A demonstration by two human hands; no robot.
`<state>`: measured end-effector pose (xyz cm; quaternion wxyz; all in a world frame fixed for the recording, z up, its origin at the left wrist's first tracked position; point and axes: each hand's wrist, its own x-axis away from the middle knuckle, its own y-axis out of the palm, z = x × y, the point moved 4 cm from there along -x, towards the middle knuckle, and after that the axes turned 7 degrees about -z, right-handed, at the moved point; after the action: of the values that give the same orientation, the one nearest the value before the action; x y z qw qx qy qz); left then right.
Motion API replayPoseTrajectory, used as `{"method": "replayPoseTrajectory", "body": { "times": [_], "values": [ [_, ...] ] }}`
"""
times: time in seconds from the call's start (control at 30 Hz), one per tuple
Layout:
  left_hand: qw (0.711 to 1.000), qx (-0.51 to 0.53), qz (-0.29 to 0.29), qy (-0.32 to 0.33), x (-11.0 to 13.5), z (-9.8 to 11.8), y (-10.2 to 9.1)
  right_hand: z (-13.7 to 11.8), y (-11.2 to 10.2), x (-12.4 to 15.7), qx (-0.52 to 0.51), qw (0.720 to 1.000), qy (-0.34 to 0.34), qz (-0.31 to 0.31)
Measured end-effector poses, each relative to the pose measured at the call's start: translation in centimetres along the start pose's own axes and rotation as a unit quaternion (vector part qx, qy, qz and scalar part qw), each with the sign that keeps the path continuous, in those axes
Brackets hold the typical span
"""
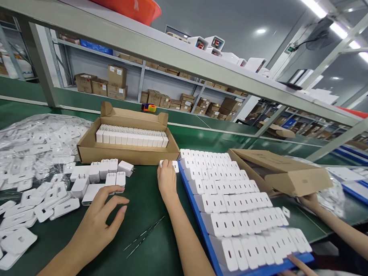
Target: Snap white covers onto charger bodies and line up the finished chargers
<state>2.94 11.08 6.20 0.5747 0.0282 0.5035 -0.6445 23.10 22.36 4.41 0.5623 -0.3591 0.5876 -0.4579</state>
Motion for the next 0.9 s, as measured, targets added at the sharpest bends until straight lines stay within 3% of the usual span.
{"method": "replayPoseTrajectory", "body": {
  "times": [0.43, 0.9],
  "values": [
    [1.000, -0.004, -0.003, 0.013, 0.1, 0.2, 0.1, 1.2, 0.3, 0.0, 0.039, 0.999, 0.009, 0.035],
    [1.000, -0.007, 0.000, 0.006, 0.1, -0.3, 0.4, 2.7, 0.5, 0.4, -0.025, 0.996, 0.043, 0.068]
  ]
}}
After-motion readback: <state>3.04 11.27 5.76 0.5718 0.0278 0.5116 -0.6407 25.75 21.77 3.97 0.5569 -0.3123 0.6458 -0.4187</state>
